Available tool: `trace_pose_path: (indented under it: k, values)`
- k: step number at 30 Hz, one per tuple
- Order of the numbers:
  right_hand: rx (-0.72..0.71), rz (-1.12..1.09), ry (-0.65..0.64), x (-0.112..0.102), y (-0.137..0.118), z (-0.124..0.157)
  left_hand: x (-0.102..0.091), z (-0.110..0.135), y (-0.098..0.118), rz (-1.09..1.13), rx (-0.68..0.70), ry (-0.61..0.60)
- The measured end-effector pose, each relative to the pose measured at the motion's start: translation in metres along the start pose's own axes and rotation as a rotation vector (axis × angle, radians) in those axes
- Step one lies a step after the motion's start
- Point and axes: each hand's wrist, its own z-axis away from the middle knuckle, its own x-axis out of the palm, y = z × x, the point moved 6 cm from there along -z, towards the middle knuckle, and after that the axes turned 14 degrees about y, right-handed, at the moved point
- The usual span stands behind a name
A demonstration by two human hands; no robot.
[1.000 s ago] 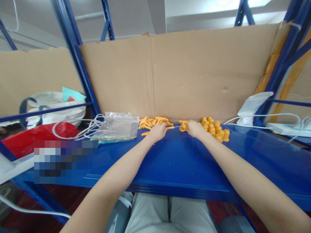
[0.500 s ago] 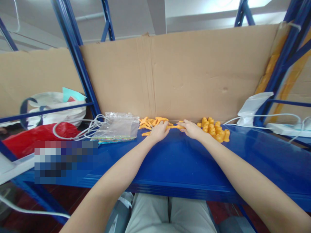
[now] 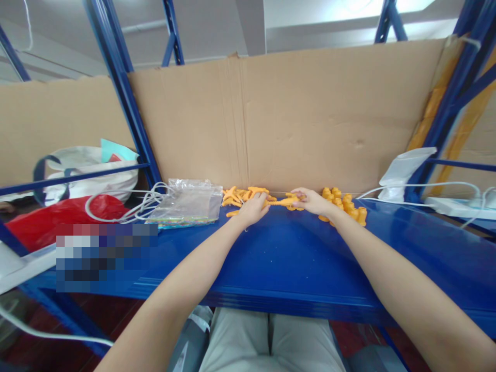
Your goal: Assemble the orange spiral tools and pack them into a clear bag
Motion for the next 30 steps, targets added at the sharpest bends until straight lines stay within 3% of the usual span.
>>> trace_pose_path:
  k: [4, 10, 12, 17, 22, 30]
  values:
    - [0.261, -0.173, -0.049, -0.002, 0.000, 0.009, -0.002, -0.001, 0.001, 0.060, 0.021, 0.045]
    - [0.403, -0.190, 0.027, -0.003, -0.007, 0.019, -0.002, 0.000, 0.002, 0.074, 0.036, 0.054]
    - [0.424, -0.185, 0.032, -0.004, -0.007, 0.020, -0.001, 0.000, 0.002, 0.063, 0.042, 0.046]
    - [0.401, -0.313, -0.138, -0.005, -0.005, 0.022, 0.001, 0.000, -0.001, 0.052, 0.024, 0.041]
    - [0.416, -0.350, -0.205, -0.004, 0.003, 0.024, 0.000, 0.000, -0.001, 0.065, 0.045, 0.052]
    - [0.494, -0.127, -0.111, 0.003, 0.003, 0.024, -0.002, -0.002, 0.002, 0.110, 0.063, 0.062]
